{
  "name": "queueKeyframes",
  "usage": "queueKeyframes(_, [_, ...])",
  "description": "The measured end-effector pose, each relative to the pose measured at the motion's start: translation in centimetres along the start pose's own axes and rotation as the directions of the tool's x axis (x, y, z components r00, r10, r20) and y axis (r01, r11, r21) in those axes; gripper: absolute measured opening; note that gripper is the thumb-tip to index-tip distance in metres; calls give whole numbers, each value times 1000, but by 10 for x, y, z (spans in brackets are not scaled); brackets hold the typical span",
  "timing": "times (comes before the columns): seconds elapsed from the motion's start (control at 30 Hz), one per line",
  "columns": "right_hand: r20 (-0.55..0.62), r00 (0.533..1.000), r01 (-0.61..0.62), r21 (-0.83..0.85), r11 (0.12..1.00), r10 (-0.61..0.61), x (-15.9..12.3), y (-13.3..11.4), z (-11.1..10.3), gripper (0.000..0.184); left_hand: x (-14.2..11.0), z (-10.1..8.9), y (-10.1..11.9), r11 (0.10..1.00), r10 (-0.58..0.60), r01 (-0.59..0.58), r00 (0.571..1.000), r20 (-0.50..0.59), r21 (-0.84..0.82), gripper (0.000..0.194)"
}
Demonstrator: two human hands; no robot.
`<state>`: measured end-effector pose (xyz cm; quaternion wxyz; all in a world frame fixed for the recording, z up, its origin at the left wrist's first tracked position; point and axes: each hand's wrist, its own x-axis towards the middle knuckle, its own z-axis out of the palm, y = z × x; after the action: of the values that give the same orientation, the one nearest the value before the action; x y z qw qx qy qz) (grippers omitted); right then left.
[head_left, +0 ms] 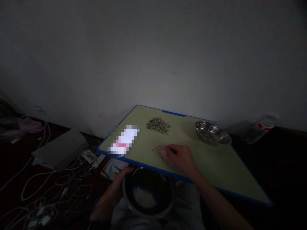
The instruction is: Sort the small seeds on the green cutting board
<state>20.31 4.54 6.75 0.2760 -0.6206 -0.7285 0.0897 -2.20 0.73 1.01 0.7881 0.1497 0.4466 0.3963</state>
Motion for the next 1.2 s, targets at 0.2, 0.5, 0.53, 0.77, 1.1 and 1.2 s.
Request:
queueKeyframes(0.2, [-17,1000,-8,68,998,9,-3,-3,-1,31,-1,-1,2,999,23,-19,996,-86,43,15])
queueKeyframes(0.5, [10,999,-40,13,999,39,1,-4,1,32,0,0,4,998,43,-41,998,-35,55,17])
queueKeyframes(0.53, [6,999,-42,-1,999,42,2,-3,1,32,0,-1,3,998,33,-31,999,-41,56,17])
queueKeyframes(0.77, [47,999,6,46,999,-8,11,3,3,31,-5,-1,0,999,38,-39,999,-38,-5,16])
queueKeyframes(1.1, [135,990,31,134,991,-50,10,0,-4,31,-12,5,6,999,-5,5,1000,-16,-45,19])
queueKeyframes(1.2, [119,992,25,141,990,-41,8,-1,-4,31,-6,0,5,999,31,-31,999,-37,-20,17])
